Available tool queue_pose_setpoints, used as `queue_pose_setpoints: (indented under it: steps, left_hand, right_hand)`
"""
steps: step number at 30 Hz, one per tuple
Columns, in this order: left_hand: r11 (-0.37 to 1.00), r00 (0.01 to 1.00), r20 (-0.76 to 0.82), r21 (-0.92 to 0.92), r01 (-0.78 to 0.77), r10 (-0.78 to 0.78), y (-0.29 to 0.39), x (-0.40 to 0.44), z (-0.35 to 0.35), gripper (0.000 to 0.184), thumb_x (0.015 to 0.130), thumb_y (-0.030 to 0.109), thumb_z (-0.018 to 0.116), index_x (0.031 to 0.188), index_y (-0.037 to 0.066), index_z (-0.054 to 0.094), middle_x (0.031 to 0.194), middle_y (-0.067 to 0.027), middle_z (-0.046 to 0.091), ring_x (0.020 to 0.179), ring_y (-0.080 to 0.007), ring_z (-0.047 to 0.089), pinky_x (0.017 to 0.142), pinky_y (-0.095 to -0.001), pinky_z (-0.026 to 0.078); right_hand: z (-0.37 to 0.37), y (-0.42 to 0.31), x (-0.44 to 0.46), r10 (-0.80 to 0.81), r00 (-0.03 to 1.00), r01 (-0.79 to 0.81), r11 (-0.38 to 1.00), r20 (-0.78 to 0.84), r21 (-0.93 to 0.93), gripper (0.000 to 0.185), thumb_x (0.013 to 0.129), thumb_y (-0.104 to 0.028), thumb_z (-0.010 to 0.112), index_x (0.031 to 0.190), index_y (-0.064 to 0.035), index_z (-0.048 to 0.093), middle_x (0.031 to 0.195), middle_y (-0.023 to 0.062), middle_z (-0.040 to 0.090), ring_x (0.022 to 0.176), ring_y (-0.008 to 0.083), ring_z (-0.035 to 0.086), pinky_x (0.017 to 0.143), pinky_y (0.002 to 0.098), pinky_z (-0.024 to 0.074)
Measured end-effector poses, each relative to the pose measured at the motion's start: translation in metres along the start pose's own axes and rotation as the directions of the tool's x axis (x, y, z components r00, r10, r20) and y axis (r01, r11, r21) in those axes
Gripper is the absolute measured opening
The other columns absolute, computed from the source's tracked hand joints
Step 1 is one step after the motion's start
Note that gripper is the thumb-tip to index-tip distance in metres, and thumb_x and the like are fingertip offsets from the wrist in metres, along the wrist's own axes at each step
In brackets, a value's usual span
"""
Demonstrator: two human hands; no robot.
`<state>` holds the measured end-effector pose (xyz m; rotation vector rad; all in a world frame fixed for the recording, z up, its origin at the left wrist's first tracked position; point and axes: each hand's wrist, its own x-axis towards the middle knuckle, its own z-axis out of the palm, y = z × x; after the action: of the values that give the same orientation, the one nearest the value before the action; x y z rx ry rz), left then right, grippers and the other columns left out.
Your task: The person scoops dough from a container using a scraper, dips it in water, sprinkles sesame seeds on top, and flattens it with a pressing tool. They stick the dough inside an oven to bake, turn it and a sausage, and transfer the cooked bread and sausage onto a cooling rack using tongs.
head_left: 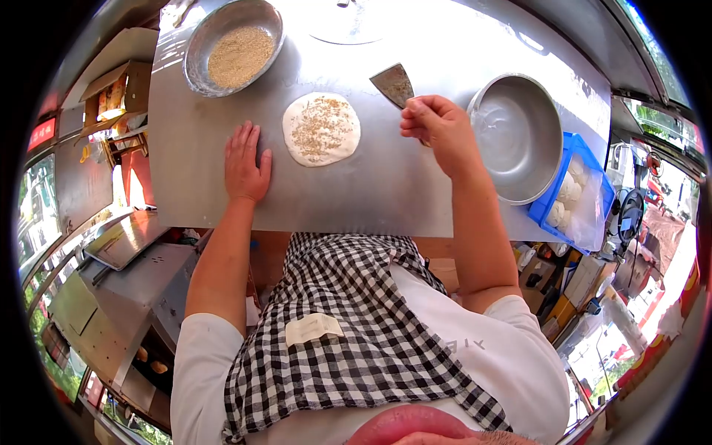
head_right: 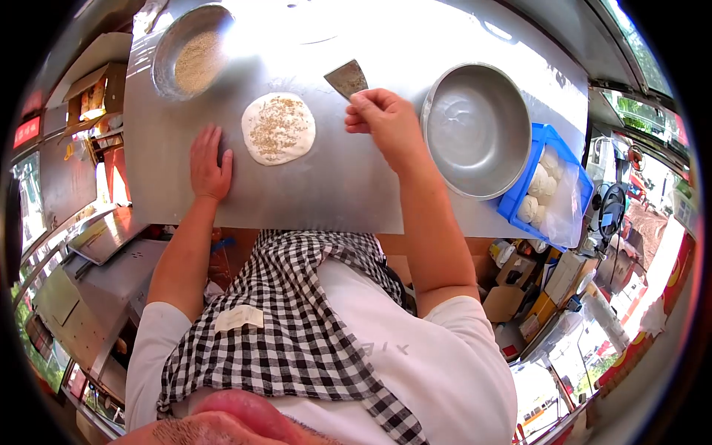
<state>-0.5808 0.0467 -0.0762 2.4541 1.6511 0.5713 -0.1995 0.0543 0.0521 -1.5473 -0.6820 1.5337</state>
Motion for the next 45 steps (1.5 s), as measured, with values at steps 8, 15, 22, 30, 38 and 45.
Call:
queue_pose_setpoints:
  steps: [8, 15, 22, 30, 38, 45]
  left_hand:
    - [1.000, 1.000, -0.009, -0.017, 0.018, -0.018, -0.003, 0.000, -0.001, 0.051, 0.094, 0.022, 0.063, 0.142, 0.008, 0.055, 0.149, -0.0151, 0.052, 0.137, -0.0372, 0.048, 0.118, -0.0489, 0.034]
    - [0.997, 0.997, 0.021, -0.041, 0.070, -0.070, -0.011, -0.003, 0.007, 0.054, 0.095, 0.028, 0.061, 0.146, 0.013, 0.052, 0.154, -0.0095, 0.048, 0.145, -0.0317, 0.042, 0.123, -0.0516, 0.026]
    - [0.995, 0.995, 0.039, -0.049, 0.089, -0.087, -0.008, -0.004, 0.002, 0.056, 0.094, 0.026, 0.062, 0.147, 0.011, 0.051, 0.155, -0.0114, 0.047, 0.145, -0.0333, 0.041, 0.122, -0.0523, 0.026]
    - [0.991, 0.994, 0.049, -0.078, 0.106, -0.103, -0.007, -0.003, -0.004, 0.056, 0.092, 0.025, 0.063, 0.145, 0.010, 0.052, 0.154, -0.0123, 0.048, 0.144, -0.0329, 0.042, 0.122, -0.0520, 0.027]
    - [0.985, 0.992, 0.034, -0.119, 0.123, -0.120, -0.009, -0.007, -0.004, 0.055, 0.093, 0.026, 0.063, 0.144, 0.010, 0.052, 0.153, -0.0116, 0.048, 0.144, -0.0310, 0.042, 0.123, -0.0512, 0.026]
    - [0.984, 0.993, 0.011, -0.127, 0.121, -0.121, -0.012, -0.017, 0.004, 0.057, 0.096, 0.031, 0.061, 0.146, 0.007, 0.050, 0.156, -0.0122, 0.044, 0.148, -0.0297, 0.037, 0.125, -0.0503, 0.023]
  right_hand:
    - [0.107, 0.062, 0.025, 0.069, 0.969, 0.006, 0.954, 0.239, -0.300, 0.050, 0.102, -0.027, 0.062, 0.139, 0.0054, 0.057, 0.129, 0.0198, 0.068, 0.119, 0.0258, 0.065, 0.102, 0.0348, 0.0498]
    - [0.074, 0.030, 0.046, -0.055, 0.989, 0.104, 0.917, 0.136, -0.385, 0.043, 0.103, -0.022, 0.062, 0.139, 0.0013, 0.057, 0.130, 0.0106, 0.065, 0.114, 0.0175, 0.064, 0.094, 0.0319, 0.0555]
    - [0.066, -0.011, 0.099, -0.237, 0.969, 0.180, 0.877, -0.075, -0.446, 0.044, 0.100, -0.021, 0.066, 0.134, 0.0043, 0.059, 0.123, 0.0128, 0.067, 0.108, 0.0194, 0.066, 0.088, 0.0313, 0.0572]
    - [0.112, -0.052, 0.180, -0.294, 0.945, 0.251, 0.934, -0.146, -0.254, 0.060, 0.096, -0.024, 0.069, 0.141, 0.0081, 0.046, 0.130, 0.0180, 0.059, 0.102, 0.0229, 0.064, 0.080, 0.0342, 0.0549]
    - [0.113, -0.054, 0.255, -0.063, 0.990, 0.052, 0.995, -0.123, -0.089, 0.023, 0.098, -0.019, 0.054, 0.090, 0.0021, 0.057, 0.076, 0.0083, 0.058, 0.058, 0.0190, 0.059, 0.060, 0.0358, 0.0598]
    - [0.099, -0.079, 0.231, -0.235, 0.955, 0.238, 0.971, -0.184, -0.002, 0.021, 0.102, -0.025, 0.053, 0.086, -0.0116, 0.049, 0.063, -0.0039, 0.042, 0.044, 0.0070, 0.032, 0.041, 0.0257, 0.0259]
